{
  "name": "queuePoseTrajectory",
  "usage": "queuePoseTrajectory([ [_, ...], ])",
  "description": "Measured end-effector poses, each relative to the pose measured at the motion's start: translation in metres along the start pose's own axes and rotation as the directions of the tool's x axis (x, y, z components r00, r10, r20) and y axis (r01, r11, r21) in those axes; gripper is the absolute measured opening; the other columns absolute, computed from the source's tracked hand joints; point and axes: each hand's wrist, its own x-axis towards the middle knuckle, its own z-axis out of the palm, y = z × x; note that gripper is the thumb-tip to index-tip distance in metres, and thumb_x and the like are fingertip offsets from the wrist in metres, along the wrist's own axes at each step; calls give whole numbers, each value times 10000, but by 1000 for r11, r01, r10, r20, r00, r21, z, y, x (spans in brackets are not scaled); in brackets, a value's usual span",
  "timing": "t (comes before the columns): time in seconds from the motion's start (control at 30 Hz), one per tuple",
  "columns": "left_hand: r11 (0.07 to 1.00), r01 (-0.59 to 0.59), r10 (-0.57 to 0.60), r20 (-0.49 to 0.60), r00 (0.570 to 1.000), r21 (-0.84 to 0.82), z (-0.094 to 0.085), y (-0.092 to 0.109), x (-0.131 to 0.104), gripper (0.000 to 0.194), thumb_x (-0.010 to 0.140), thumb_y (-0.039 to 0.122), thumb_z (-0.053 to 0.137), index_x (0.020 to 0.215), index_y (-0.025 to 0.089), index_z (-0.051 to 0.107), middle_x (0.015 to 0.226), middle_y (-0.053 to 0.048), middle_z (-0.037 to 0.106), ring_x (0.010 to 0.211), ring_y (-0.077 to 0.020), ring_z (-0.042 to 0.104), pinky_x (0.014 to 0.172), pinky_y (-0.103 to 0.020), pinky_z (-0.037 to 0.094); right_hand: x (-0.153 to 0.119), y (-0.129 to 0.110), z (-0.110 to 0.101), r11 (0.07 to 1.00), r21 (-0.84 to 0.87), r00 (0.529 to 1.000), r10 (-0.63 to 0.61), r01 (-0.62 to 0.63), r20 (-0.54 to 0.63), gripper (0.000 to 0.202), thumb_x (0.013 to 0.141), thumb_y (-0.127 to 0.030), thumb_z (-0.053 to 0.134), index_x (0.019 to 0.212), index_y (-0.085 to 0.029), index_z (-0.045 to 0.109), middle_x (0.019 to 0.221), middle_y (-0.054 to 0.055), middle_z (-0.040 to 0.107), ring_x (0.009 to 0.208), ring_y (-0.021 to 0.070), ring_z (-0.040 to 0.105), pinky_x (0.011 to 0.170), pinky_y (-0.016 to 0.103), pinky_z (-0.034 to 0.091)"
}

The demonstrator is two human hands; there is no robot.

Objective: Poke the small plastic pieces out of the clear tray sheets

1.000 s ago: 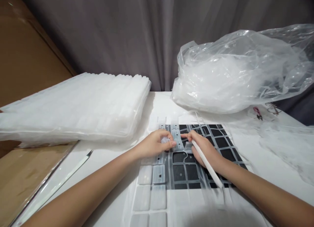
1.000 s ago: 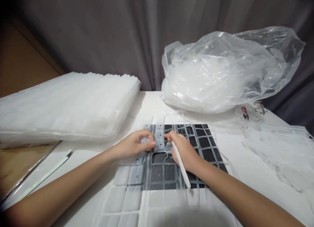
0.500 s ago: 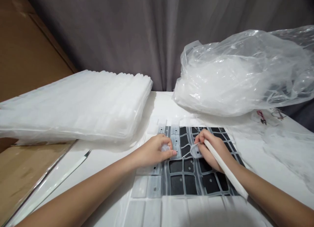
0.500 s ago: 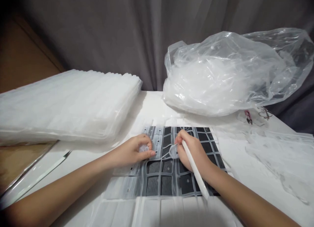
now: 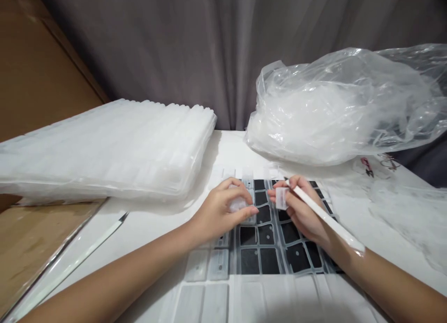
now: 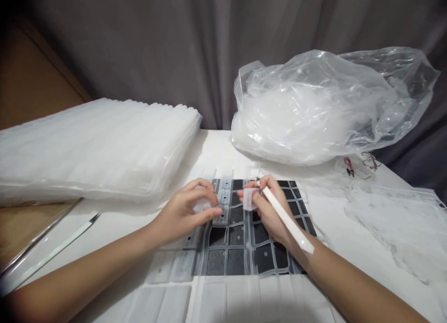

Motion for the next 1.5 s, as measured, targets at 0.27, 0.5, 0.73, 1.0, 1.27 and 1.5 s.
queuePoseTrajectory([
  [0.27,952,-294,303,-113,946,88,21,10,-12,427,714,335,766,1090,228,594,979,-22,456,871,-134,530,772,-238,488,-27,10,31,959,214,976,159,-188,147,346,752,-210,695,788,-222,351,738,-61,521,605,63,472,524,164,346],
  [0.5,948,-301,311,-103,945,107,28,12,-15,561,673,288,811,1166,212,555,1025,-48,450,928,-168,518,792,-272,502,-37,25,33,979,92,971,165,-183,174,324,751,-195,675,817,-230,360,691,-78,400,574,66,348,499,188,258],
  [0.73,944,-324,326,-35,945,64,19,13,-11,211,735,203,744,889,169,603,1001,-49,499,883,-145,583,764,-255,508,-30,15,30,979,-67,953,204,-193,225,358,700,-212,680,789,-229,334,736,-77,430,580,59,380,495,173,298],
  [1.0,974,-134,150,-73,986,185,-6,-8,5,207,822,85,539,983,203,595,963,-36,542,907,-156,567,770,-293,488,-13,-10,6,785,-530,861,475,-320,182,261,852,-462,526,866,-248,377,815,-37,515,631,110,575,519,251,518],
  [1.27,963,-201,165,195,967,180,6,-24,1,242,850,66,463,946,194,644,949,-38,459,680,-79,527,525,-174,405,-11,11,1,726,-622,880,460,-294,121,101,836,-288,489,768,-222,454,651,-45,509,501,92,538,385,174,455],
  [1.5,932,-216,136,274,952,289,14,-22,4,85,836,238,640,818,158,657,825,-22,507,569,-68,475,515,-177,388,-12,8,1,689,-659,873,477,-303,97,92,837,-296,453,774,-232,469,632,-41,539,522,107,550,371,173,420],
])
